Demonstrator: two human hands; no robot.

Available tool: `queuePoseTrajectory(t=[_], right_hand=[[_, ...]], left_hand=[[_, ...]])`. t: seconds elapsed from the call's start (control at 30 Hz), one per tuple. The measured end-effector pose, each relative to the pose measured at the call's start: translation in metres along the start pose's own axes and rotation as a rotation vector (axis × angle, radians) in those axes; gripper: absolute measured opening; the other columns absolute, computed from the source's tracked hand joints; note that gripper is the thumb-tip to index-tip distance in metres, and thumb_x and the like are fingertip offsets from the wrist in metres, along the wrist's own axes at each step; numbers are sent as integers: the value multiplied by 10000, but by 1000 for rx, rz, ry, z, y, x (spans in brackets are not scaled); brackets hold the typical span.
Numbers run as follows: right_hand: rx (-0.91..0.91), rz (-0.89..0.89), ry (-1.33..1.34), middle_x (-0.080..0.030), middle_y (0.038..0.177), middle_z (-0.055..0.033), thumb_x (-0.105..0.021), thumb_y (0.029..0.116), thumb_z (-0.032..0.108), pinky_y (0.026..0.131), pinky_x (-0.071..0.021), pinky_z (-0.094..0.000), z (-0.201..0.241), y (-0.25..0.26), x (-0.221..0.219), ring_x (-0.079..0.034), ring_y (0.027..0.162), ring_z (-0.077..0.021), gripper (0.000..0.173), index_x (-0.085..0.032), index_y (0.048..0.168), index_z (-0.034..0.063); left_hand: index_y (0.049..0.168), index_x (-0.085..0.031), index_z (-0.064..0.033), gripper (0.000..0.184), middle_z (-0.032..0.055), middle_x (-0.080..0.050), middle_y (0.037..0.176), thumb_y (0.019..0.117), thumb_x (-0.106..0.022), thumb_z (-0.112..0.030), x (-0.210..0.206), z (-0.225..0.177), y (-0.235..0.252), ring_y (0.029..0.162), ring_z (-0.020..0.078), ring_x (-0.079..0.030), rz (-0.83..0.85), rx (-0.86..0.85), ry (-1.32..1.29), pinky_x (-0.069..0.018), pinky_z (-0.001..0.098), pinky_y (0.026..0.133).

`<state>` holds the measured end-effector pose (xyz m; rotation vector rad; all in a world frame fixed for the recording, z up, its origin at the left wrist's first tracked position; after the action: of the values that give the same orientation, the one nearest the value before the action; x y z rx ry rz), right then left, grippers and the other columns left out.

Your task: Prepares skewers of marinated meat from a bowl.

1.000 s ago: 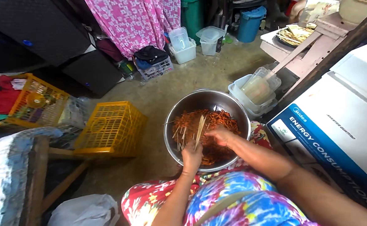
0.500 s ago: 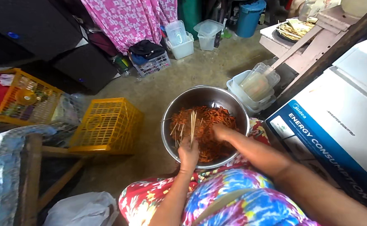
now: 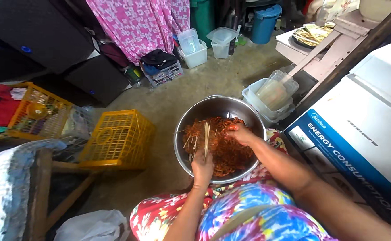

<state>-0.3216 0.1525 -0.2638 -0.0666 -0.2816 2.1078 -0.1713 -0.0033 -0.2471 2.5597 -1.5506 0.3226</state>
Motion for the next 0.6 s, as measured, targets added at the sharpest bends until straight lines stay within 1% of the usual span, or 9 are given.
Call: queuePoseTrajectory(t=[0.07, 0.1, 0.17, 0.27, 0.33, 0.4, 0.47, 0.53, 0.6], right_hand=[[9, -17, 102, -693, 976, -97, -614, 980, 3, 870, -560, -303, 1, 1, 1, -657, 894, -114, 105, -681, 1019, -68], [8, -23, 143, -697, 993, -100, -607, 983, 0, 875, -557, -304, 1, 1, 1, -660, 908, -121, 111, -677, 1034, -69], [-16, -10, 253, -708, 1030, -114, -561, 1008, -11, 871, -571, -321, 2, 0, -1, -682, 921, -157, 159, -659, 1116, -74], [-86, -3, 422, -710, 984, -133, -507, 1033, -16, 844, -604, -380, 2, -4, -4, -713, 876, -220, 193, -609, 1189, -65], [-107, -3, 476, -694, 967, -134, -493, 1037, -15, 820, -617, -399, 2, -6, -4, -714, 839, -235, 204, -585, 1215, -55], [-124, -1, 475, -674, 927, -106, -505, 1048, 20, 759, -620, -376, 1, -6, -4, -699, 773, -213, 168, -581, 1187, -35], [-132, 6, 449, -654, 879, -70, -505, 1060, 57, 703, -599, -340, 0, -5, -6, -664, 721, -177, 141, -585, 1154, -11], [-135, 12, 439, -645, 839, -46, -513, 1058, 64, 665, -582, -307, -1, -5, -6, -644, 688, -150, 111, -595, 1104, 4], [-142, 19, 447, -643, 828, -41, -518, 1051, 52, 654, -579, -289, -2, -6, -6, -639, 673, -137, 98, -599, 1073, 1]], left_hand=[[1038, -616, 14, 106, -30, -565, 604, 972, -554, -39, 0, -1, 0, 458, 55, -537, 9, -5, -17, -490, 227, 457], [1042, -618, 17, 108, -30, -567, 607, 973, -555, -37, 0, -1, -1, 458, 53, -535, 13, -7, -25, -490, 224, 456], [1031, -615, 15, 98, -36, -562, 597, 971, -558, -37, -1, -2, -1, 454, 49, -532, 23, -15, -39, -488, 219, 455], [1024, -614, 11, 91, -42, -560, 588, 966, -564, -38, -3, -1, -1, 452, 49, -534, 46, -29, -49, -491, 223, 454], [1028, -620, 12, 97, -38, -568, 593, 962, -567, -36, -4, -2, -1, 454, 53, -541, 52, -35, -59, -497, 228, 457], [1026, -621, 6, 98, -42, -571, 598, 959, -563, -35, -4, -3, -1, 459, 49, -543, 53, -39, -66, -499, 223, 460], [1020, -622, 3, 96, -47, -566, 595, 955, -562, -32, -3, -4, -2, 457, 48, -540, 50, -45, -78, -494, 220, 455], [1020, -619, 3, 96, -48, -564, 593, 956, -559, -37, -4, -3, -2, 457, 48, -538, 59, -46, -89, -491, 222, 456], [1028, -622, 12, 110, -50, -566, 595, 953, -562, -43, -5, -3, -2, 462, 48, -541, 77, -49, -87, -497, 229, 464]])
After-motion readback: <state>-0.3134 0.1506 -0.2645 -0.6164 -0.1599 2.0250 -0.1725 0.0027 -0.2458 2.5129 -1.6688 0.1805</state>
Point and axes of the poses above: each hand's wrist, its own y-axis towards the middle knuckle, its own x-axis out of the back of the hand, z = x × y, the point moved 9 cm from there along y, towards the middle knuckle
